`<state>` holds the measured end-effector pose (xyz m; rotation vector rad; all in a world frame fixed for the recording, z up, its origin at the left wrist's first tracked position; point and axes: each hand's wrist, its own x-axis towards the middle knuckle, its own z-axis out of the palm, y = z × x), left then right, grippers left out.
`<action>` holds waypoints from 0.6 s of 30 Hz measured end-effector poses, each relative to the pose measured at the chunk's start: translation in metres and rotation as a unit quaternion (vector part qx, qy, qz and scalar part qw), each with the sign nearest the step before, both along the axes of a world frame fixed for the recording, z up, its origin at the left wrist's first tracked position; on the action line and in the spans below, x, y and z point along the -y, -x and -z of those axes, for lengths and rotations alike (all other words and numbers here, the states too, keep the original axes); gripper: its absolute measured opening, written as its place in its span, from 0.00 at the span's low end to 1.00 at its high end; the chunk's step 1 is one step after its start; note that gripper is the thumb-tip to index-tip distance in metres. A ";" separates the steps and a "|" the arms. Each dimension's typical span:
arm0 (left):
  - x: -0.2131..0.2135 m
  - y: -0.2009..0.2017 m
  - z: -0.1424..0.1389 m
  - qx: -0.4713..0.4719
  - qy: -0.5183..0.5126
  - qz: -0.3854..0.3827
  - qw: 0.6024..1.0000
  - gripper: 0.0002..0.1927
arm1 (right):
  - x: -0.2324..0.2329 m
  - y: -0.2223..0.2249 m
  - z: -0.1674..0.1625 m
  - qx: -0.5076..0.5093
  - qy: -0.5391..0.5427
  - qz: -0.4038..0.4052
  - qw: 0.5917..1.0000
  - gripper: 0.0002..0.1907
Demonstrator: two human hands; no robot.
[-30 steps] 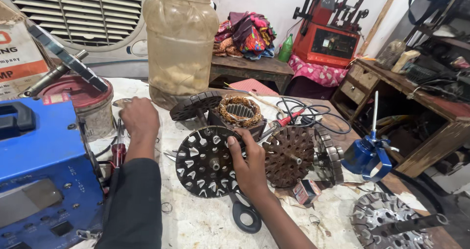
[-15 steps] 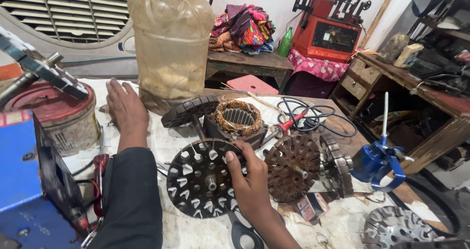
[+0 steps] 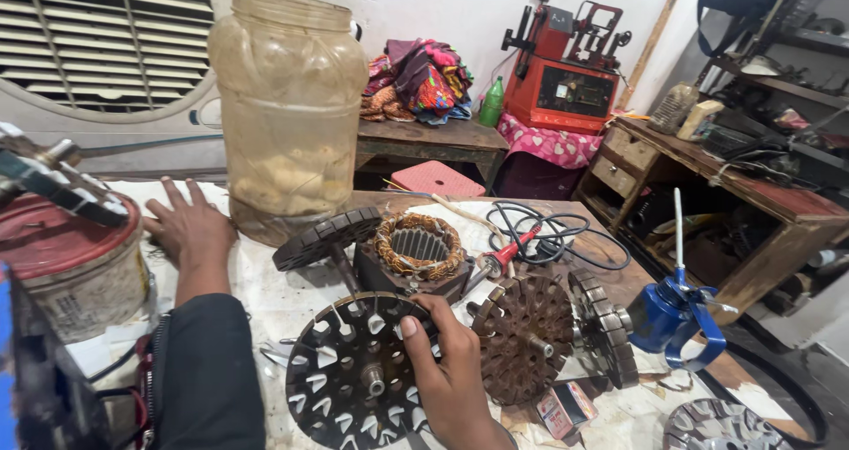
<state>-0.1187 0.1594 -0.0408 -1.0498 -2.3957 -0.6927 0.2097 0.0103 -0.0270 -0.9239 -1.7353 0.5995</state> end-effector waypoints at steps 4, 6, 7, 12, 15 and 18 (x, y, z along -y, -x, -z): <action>-0.005 0.003 -0.006 0.060 0.111 0.019 0.992 0.27 | -0.001 -0.003 0.003 0.005 0.005 0.013 1.000 0.16; -0.001 0.003 -0.003 0.044 0.101 0.010 0.994 0.26 | -0.003 -0.004 0.003 0.006 0.019 0.014 1.000 0.15; 0.000 0.001 -0.001 0.029 0.074 0.006 0.997 0.24 | -0.003 -0.005 0.004 0.007 0.026 0.015 1.000 0.15; 0.003 -0.008 -0.002 0.014 0.051 0.005 0.999 0.14 | -0.008 -0.005 0.004 0.003 -0.033 0.008 0.999 0.15; 0.009 -0.017 -0.001 -0.028 0.040 0.005 0.999 0.10 | -0.011 -0.004 0.005 0.004 -0.050 0.001 0.999 0.16; 0.016 -0.032 -0.005 -0.052 0.060 0.029 0.996 0.07 | -0.014 -0.003 0.004 0.001 -0.045 -0.002 0.999 0.16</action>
